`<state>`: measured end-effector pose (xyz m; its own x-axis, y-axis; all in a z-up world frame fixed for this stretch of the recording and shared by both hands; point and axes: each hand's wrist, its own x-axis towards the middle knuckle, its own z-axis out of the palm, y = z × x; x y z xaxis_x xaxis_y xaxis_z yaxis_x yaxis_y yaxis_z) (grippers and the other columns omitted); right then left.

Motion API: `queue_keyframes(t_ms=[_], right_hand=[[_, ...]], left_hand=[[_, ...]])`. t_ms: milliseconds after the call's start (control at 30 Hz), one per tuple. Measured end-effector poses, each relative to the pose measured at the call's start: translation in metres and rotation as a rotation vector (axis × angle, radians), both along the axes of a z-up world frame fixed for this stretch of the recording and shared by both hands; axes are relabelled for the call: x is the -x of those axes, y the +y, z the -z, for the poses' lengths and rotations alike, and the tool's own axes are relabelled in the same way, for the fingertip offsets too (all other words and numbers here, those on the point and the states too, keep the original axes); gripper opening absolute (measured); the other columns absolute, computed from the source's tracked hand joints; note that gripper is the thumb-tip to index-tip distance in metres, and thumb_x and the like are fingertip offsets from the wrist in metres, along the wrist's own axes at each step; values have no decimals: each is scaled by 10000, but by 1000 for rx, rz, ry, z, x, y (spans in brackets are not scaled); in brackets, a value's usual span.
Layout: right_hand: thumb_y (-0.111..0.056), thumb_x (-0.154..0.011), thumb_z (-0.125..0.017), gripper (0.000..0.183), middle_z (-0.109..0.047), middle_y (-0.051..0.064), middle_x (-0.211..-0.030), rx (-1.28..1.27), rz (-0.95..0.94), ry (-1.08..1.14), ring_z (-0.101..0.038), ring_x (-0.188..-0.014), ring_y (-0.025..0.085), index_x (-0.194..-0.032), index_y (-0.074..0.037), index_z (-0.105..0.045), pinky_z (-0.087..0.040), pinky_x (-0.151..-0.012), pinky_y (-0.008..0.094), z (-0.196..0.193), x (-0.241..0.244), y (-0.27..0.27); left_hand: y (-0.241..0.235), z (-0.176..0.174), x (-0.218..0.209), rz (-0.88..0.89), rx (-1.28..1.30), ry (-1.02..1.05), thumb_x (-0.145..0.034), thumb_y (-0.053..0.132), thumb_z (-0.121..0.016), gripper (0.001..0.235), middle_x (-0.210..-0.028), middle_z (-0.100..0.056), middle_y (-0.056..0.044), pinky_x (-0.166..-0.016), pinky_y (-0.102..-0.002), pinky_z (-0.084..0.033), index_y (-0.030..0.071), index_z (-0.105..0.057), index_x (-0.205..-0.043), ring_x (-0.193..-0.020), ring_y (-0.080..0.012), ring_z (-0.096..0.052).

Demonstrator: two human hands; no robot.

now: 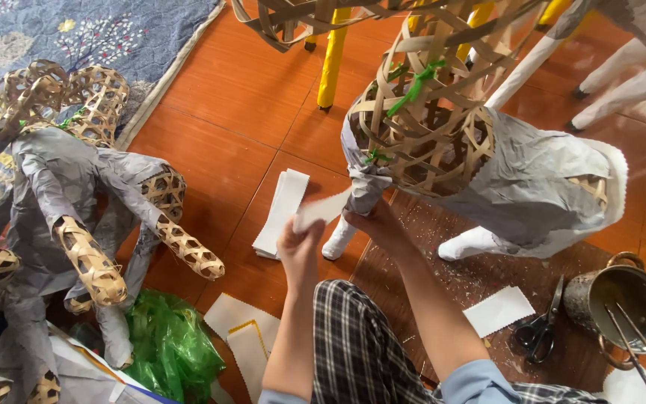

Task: Cutting paper strips and wrapping them around a bamboo frame to create a paper-mache giraffe sculpture

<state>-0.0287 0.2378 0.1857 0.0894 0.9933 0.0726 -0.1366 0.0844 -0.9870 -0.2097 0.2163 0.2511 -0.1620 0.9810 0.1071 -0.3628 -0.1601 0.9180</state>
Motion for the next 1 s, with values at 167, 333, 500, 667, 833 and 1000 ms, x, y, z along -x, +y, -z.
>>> queue_keyframes(t_ms=[167, 333, 500, 667, 833, 1000], right_hand=[[112, -744, -731, 801, -439, 190, -1285, -213, 362, -274, -477, -1210, 360, -1430, -22, -339, -511, -937, 498, -88, 55, -59], [106, -737, -738, 676, -467, 142, -1169, -296, 621, -473, -460, -1121, 297, -1324, -44, -437, -499, -891, 439, -122, 75, -88], [-72, -867, -696, 214, -589, 69, -914, -137, 739, -203, -486, -864, 162, -1060, -74, -605, -476, -785, 343, -152, 79, -84], [-141, -906, -690, 88, -596, 5, -697, -40, 810, -108, -481, -678, 78, -831, -95, -679, -446, -672, 267, -131, 67, -77], [-77, -894, -685, 135, -582, 8, -642, -53, 704, 4, -508, -641, 83, -759, -74, -682, -487, -657, 258, -97, 33, -57], [-16, -800, -764, 221, -461, 35, -632, 48, 499, 501, -520, -551, 137, -658, 32, -601, -572, -597, 322, -88, 14, -39]], left_hand=[[-52, -94, -17, -177, -404, 574, -795, 22, -771, 90, -730, -698, -79, -581, -321, -525, 85, -713, -822, -639, -231, -677], [-67, -81, -41, -303, -565, 725, -707, 80, -834, 160, -882, -695, 7, -761, -284, -459, 189, -752, -791, -814, -197, -613], [-45, -55, -47, -200, -754, 789, -725, 272, -852, 402, -1157, -582, -167, -994, -472, -401, 188, -733, -1100, -1107, -370, -533], [1, -29, -58, 135, -338, 433, -858, 487, -696, 891, -1240, -478, -240, -937, -527, -325, 56, -237, -1488, -1110, -376, -451], [27, 7, -67, 219, -204, 542, -698, 514, -831, 679, -845, -653, -152, -707, -443, -490, 133, -548, -1184, -754, -310, -637], [29, 10, -77, 114, -123, 606, -637, 381, -909, 521, -731, -652, -128, -673, -413, -502, 152, -570, -959, -696, -331, -660]])
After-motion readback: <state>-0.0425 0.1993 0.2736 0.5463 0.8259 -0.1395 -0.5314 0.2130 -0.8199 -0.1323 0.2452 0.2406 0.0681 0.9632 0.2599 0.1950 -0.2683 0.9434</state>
